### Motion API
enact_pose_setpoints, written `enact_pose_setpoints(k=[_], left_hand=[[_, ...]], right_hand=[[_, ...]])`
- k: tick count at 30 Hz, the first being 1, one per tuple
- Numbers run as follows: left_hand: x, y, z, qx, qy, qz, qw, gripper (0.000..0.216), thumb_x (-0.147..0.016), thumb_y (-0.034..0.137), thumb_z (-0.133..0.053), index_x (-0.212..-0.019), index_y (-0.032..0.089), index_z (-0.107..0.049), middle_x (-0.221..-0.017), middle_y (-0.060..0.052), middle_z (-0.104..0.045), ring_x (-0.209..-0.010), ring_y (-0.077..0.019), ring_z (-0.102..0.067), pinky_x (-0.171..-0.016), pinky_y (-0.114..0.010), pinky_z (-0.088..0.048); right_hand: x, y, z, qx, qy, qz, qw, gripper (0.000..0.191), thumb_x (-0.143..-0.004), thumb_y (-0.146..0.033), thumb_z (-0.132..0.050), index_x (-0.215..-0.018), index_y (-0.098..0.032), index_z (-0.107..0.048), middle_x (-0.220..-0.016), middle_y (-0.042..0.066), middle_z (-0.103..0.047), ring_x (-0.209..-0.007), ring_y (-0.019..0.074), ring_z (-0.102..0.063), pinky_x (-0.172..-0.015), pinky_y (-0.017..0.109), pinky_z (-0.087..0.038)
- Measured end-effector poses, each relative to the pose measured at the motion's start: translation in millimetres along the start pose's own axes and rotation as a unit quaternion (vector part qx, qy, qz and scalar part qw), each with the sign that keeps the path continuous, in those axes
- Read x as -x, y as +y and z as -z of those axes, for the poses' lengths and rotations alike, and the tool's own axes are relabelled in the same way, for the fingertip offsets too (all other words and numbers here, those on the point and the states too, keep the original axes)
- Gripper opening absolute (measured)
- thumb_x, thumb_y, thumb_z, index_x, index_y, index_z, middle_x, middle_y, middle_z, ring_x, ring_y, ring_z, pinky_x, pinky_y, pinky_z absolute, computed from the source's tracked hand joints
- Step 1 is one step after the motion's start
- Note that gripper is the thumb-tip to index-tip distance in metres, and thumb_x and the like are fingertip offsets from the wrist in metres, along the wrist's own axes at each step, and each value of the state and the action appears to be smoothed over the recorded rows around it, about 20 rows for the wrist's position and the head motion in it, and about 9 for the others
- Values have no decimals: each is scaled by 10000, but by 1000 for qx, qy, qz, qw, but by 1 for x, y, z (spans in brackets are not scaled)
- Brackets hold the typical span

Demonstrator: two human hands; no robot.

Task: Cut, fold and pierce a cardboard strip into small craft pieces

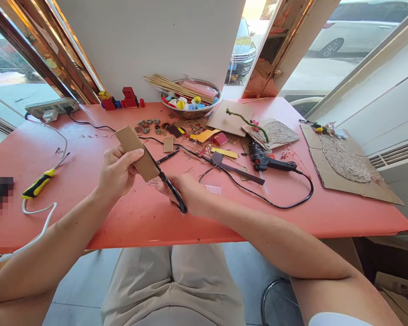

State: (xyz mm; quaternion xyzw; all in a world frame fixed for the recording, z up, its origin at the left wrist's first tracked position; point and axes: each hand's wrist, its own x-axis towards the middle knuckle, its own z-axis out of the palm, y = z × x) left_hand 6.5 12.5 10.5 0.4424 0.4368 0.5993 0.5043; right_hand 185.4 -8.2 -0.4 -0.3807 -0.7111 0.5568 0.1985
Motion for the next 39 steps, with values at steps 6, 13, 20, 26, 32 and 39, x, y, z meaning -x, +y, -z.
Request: enact_pose_setpoints(k=[6,13,20,26,32,39], left_hand=[[-1,-4,2,-27,-13,-3,1000,272,-569,358,-798,-613,201,-581,-532,43,-589,-441,-109,-537,-375,-196,-439],[1,-2,-1,-32,-28,14,999,240,-555,359,-760,-564,205,-576,-489,42,-559,-402,-111,-510,-346,-214,-442],[1,-1,0,-35,-37,5,999,249,-571,355,-766,-597,207,-567,-515,33,-589,-434,-140,-598,-362,-219,-479],[3,0,-2,-31,-42,7,999,234,-576,336,-766,-563,206,-572,-496,36,-595,-403,-124,-557,-349,-215,-468],[4,0,-3,-40,-34,10,999,224,-564,340,-751,-550,207,-571,-485,38,-583,-417,-129,-570,-356,-216,-469],[0,-3,-4,-35,-17,-6,999,367,-568,438,-782,-521,232,-482,-440,51,-502,-374,-118,-528,-336,-209,-423]], right_hand=[[0,2,1,-16,-16,3,1000,771,-791,-1006,-373,-817,-239,-452,-544,-76,-435,-428,98,-413,-443,256,-373],[-1,2,0,17,6,34,999,798,-782,-1020,-343,-787,-234,-480,-559,-45,-446,-496,118,-437,-476,255,-352],[0,1,-2,39,19,32,999,750,-821,-972,-361,-750,-236,-489,-541,-30,-462,-512,135,-478,-480,257,-333],[2,0,-3,23,12,27,999,763,-813,-1004,-309,-763,-252,-427,-547,-46,-462,-465,117,-456,-461,256,-350],[0,4,-6,19,23,23,999,819,-747,-1061,-273,-749,-254,-417,-526,-43,-461,-451,124,-449,-442,260,-335],[-1,1,-5,-2,22,21,1000,795,-739,-1043,-362,-733,-251,-436,-492,-67,-438,-401,104,-412,-410,261,-342]])
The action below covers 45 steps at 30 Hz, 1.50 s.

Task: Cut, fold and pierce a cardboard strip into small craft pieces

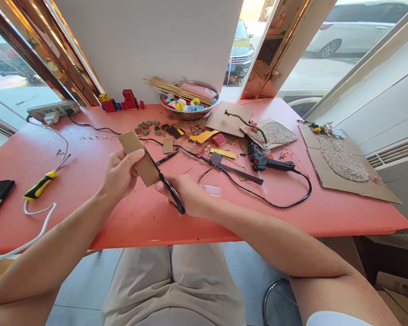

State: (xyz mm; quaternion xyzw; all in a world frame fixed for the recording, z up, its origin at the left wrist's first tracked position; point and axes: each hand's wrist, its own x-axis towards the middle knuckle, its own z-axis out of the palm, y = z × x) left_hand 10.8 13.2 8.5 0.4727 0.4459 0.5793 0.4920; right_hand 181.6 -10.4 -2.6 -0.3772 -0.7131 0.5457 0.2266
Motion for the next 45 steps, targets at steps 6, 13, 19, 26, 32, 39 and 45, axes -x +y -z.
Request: enact_pose_setpoints(k=[6,13,19,26,32,39,45], left_hand=[[-4,-8,2,-21,22,-19,999,421,-594,481,-776,-520,244,-437,-416,59,-446,-355,-103,-457,-308,-198,-345],[0,-12,3,-42,40,-41,997,436,-670,448,-749,-493,237,-411,-407,73,-378,-338,-69,-335,-301,-181,-295],[1,-9,4,-55,31,-38,997,437,-784,410,-732,-531,235,-422,-450,69,-367,-348,-85,-390,-322,-206,-351],[2,-11,-1,-11,-18,24,999,452,-669,486,-763,-495,242,-425,-387,76,-352,-295,-79,-345,-270,-205,-316],[5,-8,-2,2,-49,78,996,431,-649,521,-798,-544,229,-499,-390,67,-459,-256,-104,-425,-241,-212,-330],[5,-5,-3,15,-51,105,993,425,-639,497,-799,-576,237,-469,-395,79,-454,-263,-106,-454,-231,-193,-306],[6,-3,-2,-11,-58,97,994,384,-644,480,-749,-532,218,-492,-388,62,-473,-251,-94,-428,-240,-199,-334]], right_hand=[[0,1,1,-83,-40,-40,995,855,-612,-1097,-425,-739,-251,-435,-464,-90,-442,-342,92,-409,-350,256,-352],[3,-2,1,-84,-54,-39,994,826,-656,-1077,-425,-737,-256,-404,-487,-76,-461,-372,101,-449,-360,249,-332],[0,3,4,-96,-64,-44,992,796,-691,-1044,-462,-765,-253,-415,-511,-93,-420,-386,89,-402,-372,255,-355],[0,0,10,-88,-89,-37,991,843,-626,-1091,-431,-742,-256,-399,-535,-70,-448,-422,99,-435,-402,259,-354],[0,-2,14,-68,-91,-43,993,856,-613,-1103,-400,-696,-252,-384,-566,-49,-479,-464,99,-469,-441,258,-367],[1,-1,8,-112,-71,-61,989,860,-577,-1098,-469,-717,-258,-351,-530,-76,-450,-420,83,-445,-400,232,-349],[1,-3,4,-137,-52,-71,987,869,-535,-1094,-519,-725,-255,-399,-492,-82,-443,-397,82,-417,-353,229,-315]])
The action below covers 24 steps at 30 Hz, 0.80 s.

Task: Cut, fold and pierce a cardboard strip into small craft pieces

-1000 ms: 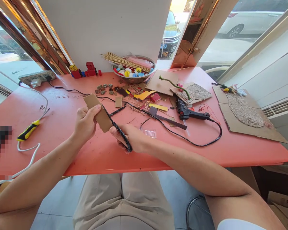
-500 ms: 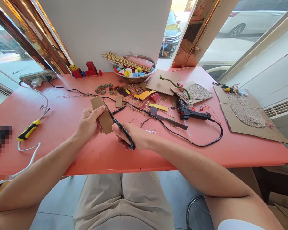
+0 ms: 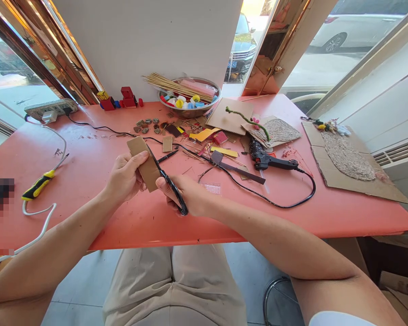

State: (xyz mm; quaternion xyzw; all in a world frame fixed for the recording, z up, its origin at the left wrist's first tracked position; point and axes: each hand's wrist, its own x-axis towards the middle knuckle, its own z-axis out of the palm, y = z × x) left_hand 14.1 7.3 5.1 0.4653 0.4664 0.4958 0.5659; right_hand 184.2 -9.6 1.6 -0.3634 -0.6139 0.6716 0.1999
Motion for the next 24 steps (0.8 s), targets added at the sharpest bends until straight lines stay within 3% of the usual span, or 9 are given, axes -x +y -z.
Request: enact_pose_setpoints(k=[4,10,17,24], left_hand=[[1,2,-1,-1,-2,-7,1000,388,-637,484,-745,-518,221,-485,-372,62,-467,-238,-96,-418,-241,-203,-343],[1,2,-1,-17,-2,-11,1000,421,-661,522,-735,-507,215,-490,-367,63,-444,-241,-93,-419,-253,-205,-367],[0,2,1,-39,-5,-13,999,368,-627,500,-699,-506,209,-511,-385,43,-486,-245,-81,-399,-234,-195,-316],[1,3,-2,-40,-27,-6,999,395,-621,509,-711,-484,221,-479,-349,60,-416,-247,-87,-399,-242,-192,-312]], right_hand=[[0,0,-2,-1,11,-4,1000,882,-524,-1098,-521,-753,-250,-437,-470,-88,-434,-380,86,-408,-340,231,-317],[0,6,-2,22,16,15,1000,855,-585,-1105,-443,-654,-255,-366,-460,-73,-423,-358,76,-410,-332,222,-334],[-2,7,-4,29,35,-6,999,883,-524,-1127,-434,-598,-249,-380,-450,-68,-415,-333,73,-398,-319,228,-326],[0,3,-3,22,2,17,1000,857,-586,-1111,-414,-679,-260,-370,-496,-71,-435,-395,91,-441,-369,240,-356]])
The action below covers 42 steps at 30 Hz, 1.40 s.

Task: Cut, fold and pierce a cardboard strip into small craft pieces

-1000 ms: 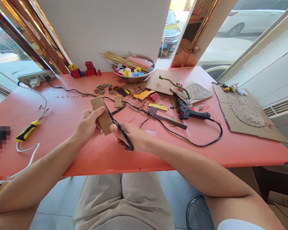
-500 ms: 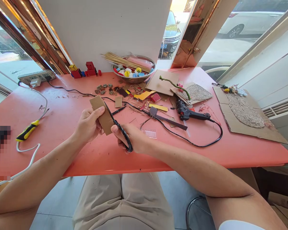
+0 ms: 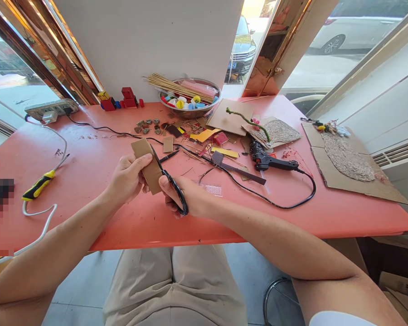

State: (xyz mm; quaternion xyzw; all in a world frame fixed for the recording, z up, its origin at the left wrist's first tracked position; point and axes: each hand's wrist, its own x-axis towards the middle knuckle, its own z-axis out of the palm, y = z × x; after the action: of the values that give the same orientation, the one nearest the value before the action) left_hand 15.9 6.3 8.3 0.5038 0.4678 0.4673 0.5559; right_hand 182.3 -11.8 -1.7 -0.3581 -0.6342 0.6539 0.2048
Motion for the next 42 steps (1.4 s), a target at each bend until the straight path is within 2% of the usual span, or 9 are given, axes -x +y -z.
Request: enact_pose_setpoints(k=[6,11,19,24,29,33,37,42], left_hand=[[1,-1,-1,10,-8,-2,1000,394,-631,500,-717,-470,218,-496,-345,66,-392,-253,-97,-410,-254,-211,-359],[2,0,-2,13,-3,-1,1000,404,-627,514,-721,-468,218,-496,-350,59,-417,-253,-94,-412,-256,-213,-360],[3,-1,-1,3,-8,2,1000,448,-646,567,-737,-505,220,-490,-351,67,-399,-269,-117,-459,-269,-215,-373],[3,-1,-2,0,-14,7,1000,406,-649,539,-725,-515,220,-512,-349,65,-405,-260,-114,-439,-264,-218,-356],[2,0,0,-16,-15,-7,1000,443,-654,549,-716,-477,234,-460,-357,66,-377,-268,-94,-411,-268,-209,-341],[0,1,4,-22,6,-23,999,417,-648,545,-714,-508,232,-476,-389,52,-430,-302,-99,-440,-283,-213,-370],[-2,3,5,-15,36,-42,998,421,-628,553,-715,-512,242,-457,-380,76,-362,-292,-96,-419,-262,-203,-336],[-2,-3,1,-11,48,-31,998,395,-642,522,-700,-499,234,-470,-377,60,-413,-276,-83,-389,-262,-206,-340]], right_hand=[[1,-2,1,8,4,7,1000,874,-610,-1104,-406,-712,-238,-465,-478,-71,-445,-377,93,-436,-370,235,-328],[0,2,-1,-1,23,3,1000,859,-597,-1102,-433,-632,-244,-414,-444,-64,-433,-355,86,-429,-342,226,-319],[-1,4,0,-16,10,11,1000,845,-610,-1092,-440,-651,-250,-398,-459,-76,-425,-358,86,-431,-343,229,-331],[0,3,-1,-15,5,22,1000,841,-654,-1078,-428,-704,-239,-457,-480,-78,-434,-366,89,-435,-352,231,-341],[0,3,-1,4,22,12,1000,858,-615,-1103,-404,-636,-245,-427,-449,-68,-416,-351,91,-418,-337,235,-322],[-1,3,0,15,15,9,1000,863,-597,-1109,-408,-597,-247,-405,-441,-58,-417,-346,91,-426,-334,234,-327],[-2,5,0,17,9,11,1000,866,-606,-1110,-392,-592,-244,-405,-450,-55,-421,-355,93,-438,-336,232,-330],[0,2,-2,1,9,10,1000,858,-621,-1099,-406,-681,-243,-430,-472,-70,-440,-371,91,-443,-352,230,-335]])
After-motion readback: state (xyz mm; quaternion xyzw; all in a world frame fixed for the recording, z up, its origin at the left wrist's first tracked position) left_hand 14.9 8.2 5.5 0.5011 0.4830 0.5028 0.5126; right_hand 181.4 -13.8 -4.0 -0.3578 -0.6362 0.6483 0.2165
